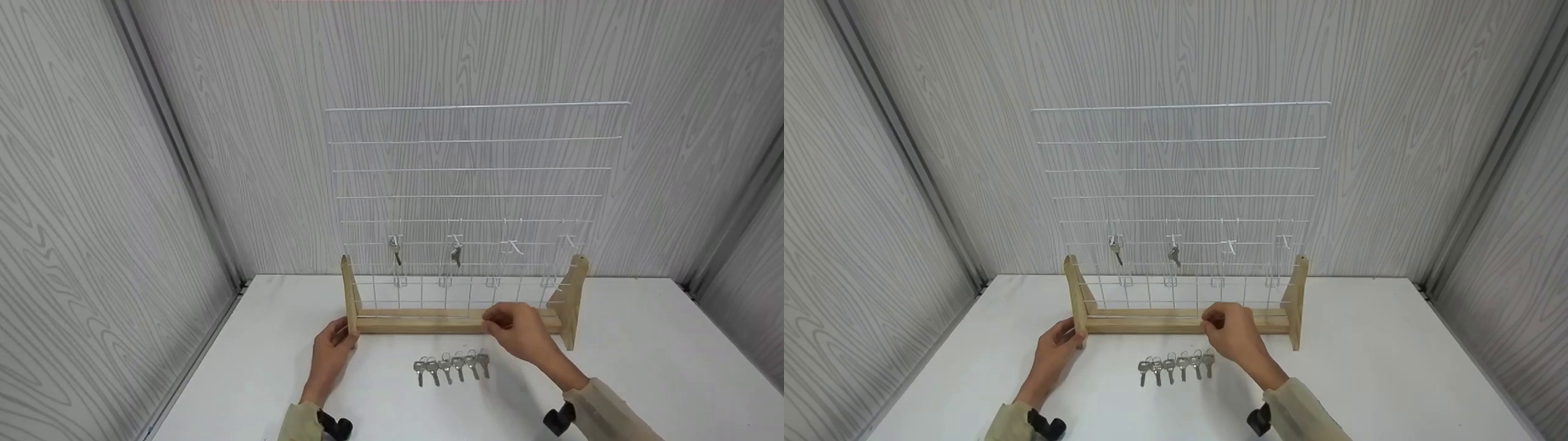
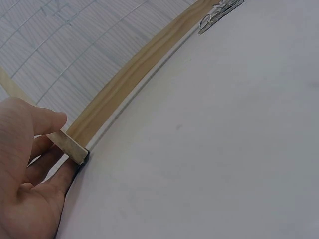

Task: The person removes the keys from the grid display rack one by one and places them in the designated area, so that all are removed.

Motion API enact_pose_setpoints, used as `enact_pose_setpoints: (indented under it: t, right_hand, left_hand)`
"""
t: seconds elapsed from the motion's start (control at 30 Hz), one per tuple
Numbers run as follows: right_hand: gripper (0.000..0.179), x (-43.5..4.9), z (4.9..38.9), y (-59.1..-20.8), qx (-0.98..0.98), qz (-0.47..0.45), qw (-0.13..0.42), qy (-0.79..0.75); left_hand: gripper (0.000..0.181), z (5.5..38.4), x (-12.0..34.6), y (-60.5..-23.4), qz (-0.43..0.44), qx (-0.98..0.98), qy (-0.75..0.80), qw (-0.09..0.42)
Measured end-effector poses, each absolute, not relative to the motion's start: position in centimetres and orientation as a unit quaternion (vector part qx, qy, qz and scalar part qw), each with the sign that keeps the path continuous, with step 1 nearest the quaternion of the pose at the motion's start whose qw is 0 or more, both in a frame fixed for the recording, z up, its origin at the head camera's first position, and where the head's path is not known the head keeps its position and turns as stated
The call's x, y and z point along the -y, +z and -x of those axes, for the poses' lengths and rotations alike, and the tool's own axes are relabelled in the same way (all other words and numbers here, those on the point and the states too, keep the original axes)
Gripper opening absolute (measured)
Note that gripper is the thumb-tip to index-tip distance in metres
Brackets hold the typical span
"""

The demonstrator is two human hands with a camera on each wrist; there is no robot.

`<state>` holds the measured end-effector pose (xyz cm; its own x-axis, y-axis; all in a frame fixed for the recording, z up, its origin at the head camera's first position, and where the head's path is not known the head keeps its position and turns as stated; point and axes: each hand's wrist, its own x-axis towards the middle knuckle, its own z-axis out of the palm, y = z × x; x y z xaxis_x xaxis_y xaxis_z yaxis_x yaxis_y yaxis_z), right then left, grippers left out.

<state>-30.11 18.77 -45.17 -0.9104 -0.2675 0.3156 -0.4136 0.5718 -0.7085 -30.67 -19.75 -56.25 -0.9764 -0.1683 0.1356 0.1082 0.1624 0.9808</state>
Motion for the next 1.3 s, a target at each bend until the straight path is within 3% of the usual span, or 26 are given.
enact_pose_setpoints:
  t: [0.57,1.3]
  right_hand:
    - [0.011,-16.2,30.1,-40.6,0.855,-0.209,0.184,0.438]
    - [0.018,-14.2,33.2,-38.4,0.827,-0.192,0.241,0.47]
  left_hand:
    - [0.05,30.5,20.0,-56.3,-0.022,0.749,-0.653,0.11]
    - [0.051,30.4,19.7,-56.4,-0.028,0.756,-0.645,0.108]
